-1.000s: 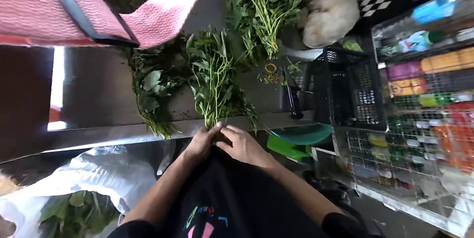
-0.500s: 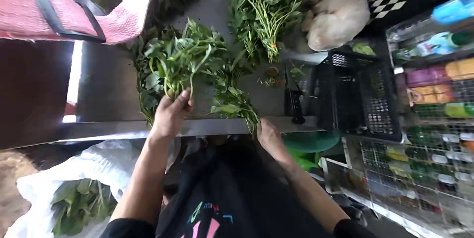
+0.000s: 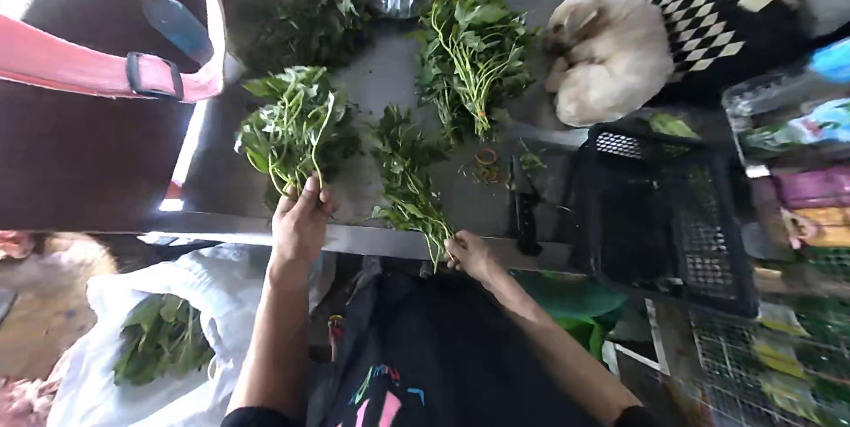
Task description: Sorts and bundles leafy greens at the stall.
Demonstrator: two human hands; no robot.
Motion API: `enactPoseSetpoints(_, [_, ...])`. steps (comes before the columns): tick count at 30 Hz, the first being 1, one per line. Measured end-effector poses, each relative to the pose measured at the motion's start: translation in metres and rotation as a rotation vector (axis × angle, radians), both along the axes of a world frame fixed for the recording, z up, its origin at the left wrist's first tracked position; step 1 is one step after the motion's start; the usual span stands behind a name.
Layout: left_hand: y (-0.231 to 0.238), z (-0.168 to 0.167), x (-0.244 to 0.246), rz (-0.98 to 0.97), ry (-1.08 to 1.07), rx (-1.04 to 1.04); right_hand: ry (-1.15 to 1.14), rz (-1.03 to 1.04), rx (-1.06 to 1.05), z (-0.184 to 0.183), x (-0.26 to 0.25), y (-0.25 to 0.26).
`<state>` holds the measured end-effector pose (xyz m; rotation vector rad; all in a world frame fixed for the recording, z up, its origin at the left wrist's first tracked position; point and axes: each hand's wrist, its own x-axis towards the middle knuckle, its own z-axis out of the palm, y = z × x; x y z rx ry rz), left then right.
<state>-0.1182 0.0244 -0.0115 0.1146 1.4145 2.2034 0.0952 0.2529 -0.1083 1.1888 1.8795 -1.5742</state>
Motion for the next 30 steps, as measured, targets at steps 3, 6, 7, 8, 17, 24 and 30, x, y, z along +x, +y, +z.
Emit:
enactPoseSetpoints(3, [0.002, -0.006, 0.016, 0.016, -0.002, 0.004, 0.123, -0.171, -0.124, -0.002, 0.004, 0.005])
enactPoseSetpoints(6, [0.004, -0.007, 0.029, 0.039, 0.024, -0.012, 0.167, -0.323, -0.251, -0.002, 0.002, 0.012])
enactPoseSetpoints(7, [0.004, -0.006, 0.033, 0.054, 0.032, -0.019, 0.136, -0.267, -0.244, -0.002, 0.0, 0.016])
enactPoseSetpoints(8, [0.005, -0.004, 0.037, 0.077, 0.031, -0.025, 0.097, -0.171, -0.2, -0.003, -0.003, 0.02])
enactPoseSetpoints(17, [0.005, 0.011, 0.051, 0.208, -0.035, -0.021, 0.511, -0.243, -0.093, 0.022, -0.011, 0.007])
enactPoseSetpoints(24, [0.018, 0.001, 0.059, 0.165, -0.062, -0.043, 0.053, 0.325, 0.24, 0.006, 0.004, 0.023])
enactPoseSetpoints(30, [0.036, -0.023, 0.076, 0.024, -0.104, -0.126, 0.528, 0.282, 0.701, -0.018, 0.017, 0.015])
